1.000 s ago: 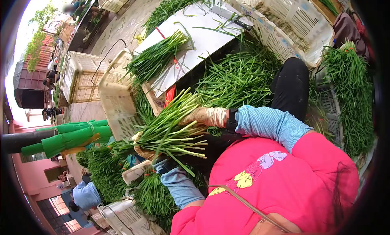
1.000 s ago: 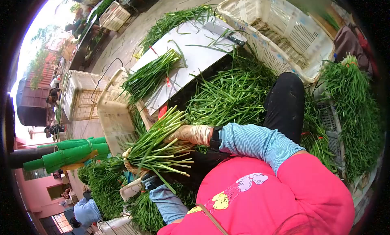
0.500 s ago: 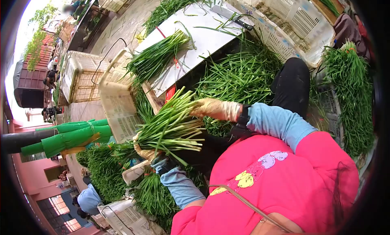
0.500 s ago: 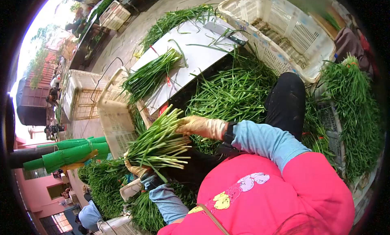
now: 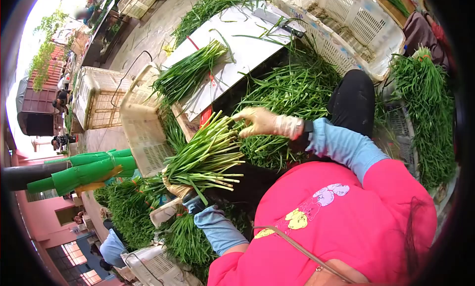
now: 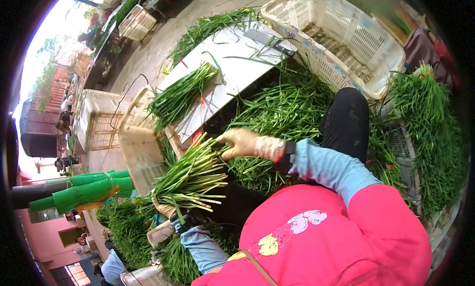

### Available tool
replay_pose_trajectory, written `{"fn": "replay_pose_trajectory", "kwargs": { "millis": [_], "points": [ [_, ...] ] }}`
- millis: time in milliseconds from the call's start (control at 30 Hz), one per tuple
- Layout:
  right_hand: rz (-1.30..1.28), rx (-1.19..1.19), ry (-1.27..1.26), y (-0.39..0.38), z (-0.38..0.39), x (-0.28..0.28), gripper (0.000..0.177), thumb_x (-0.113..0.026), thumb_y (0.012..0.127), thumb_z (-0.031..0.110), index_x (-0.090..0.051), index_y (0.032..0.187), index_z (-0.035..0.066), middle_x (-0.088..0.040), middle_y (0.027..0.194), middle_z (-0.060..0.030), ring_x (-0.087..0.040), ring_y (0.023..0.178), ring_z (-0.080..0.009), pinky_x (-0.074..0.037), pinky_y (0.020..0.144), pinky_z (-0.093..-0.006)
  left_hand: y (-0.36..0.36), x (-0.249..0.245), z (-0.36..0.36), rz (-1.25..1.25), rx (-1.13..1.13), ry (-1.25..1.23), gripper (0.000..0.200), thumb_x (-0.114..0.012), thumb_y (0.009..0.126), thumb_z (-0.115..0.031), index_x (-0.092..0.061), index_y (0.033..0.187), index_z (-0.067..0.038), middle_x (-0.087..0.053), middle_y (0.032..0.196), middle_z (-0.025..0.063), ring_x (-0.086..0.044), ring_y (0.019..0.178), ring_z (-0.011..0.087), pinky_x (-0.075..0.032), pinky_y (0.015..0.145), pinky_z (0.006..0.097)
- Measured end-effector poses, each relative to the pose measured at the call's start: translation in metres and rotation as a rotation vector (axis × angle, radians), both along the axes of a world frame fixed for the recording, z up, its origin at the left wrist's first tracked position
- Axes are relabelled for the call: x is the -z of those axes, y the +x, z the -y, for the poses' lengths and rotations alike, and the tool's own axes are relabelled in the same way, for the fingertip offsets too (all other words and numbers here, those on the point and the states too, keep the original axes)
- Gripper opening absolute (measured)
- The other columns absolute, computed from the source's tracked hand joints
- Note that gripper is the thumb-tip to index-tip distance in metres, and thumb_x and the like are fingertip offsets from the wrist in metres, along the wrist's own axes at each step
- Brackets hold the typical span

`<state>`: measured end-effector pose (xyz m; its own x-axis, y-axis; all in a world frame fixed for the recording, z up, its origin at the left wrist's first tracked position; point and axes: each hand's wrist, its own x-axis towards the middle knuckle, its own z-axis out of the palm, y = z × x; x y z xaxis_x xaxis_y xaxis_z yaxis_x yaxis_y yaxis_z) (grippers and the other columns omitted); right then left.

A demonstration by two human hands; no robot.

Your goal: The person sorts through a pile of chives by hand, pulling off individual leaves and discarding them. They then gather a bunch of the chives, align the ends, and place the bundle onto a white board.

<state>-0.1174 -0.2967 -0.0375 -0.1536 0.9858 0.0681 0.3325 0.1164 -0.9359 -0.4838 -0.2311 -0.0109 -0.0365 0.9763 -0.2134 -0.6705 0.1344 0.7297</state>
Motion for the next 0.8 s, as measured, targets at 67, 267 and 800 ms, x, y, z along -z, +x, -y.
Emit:
{"fn": "replay_pose_trajectory", "kwargs": {
  "millis": [67,267,800],
  "points": [
    [-0.548,-0.219,-0.37,-0.034,-0.01,0.007,0.066,-0.073,0.074,0.03,-0.044,0.127,0.004,-0.061,0.096,-0.007,-0.06,0.079,-0.0169,-0.048,0.065,-0.0274,-0.009,0.009,-0.005,-0.009,-0.016,-0.011,0.026,-0.053,0.085,-0.03,-0.064,0.092,-0.007,-0.065,0.1,0.0095,-0.059,0.094,0.0267,-0.044,0.09,0.0468],
    [-0.488,-0.482,0.005,-0.074,-0.002,0.04,0.03,-0.058,0.087,0.033,-0.063,0.095,0.004,-0.056,0.067,-0.0024,-0.05,0.058,-0.0128,-0.041,0.051,-0.0278,-0.016,0.007,-0.003,0.03,0.043,-0.081,0.028,-0.051,0.087,-0.03,-0.063,0.093,-0.005,-0.065,0.1,0.0129,-0.059,0.093,0.0297,-0.044,0.091,0.0488],
    [-0.591,-0.14,-0.209,-0.046,-0.014,-0.008,0.038,-0.069,0.08,0.026,-0.061,0.108,0.002,-0.065,0.094,-0.008,-0.059,0.084,-0.0134,-0.047,0.078,-0.0278,-0.021,0.011,-0.008,0.014,0.061,0.02,0.023,-0.054,0.085,-0.027,-0.063,0.088,-0.006,-0.064,0.097,0.0112,-0.059,0.093,0.0267,-0.043,0.092,0.047]
  ]
}}
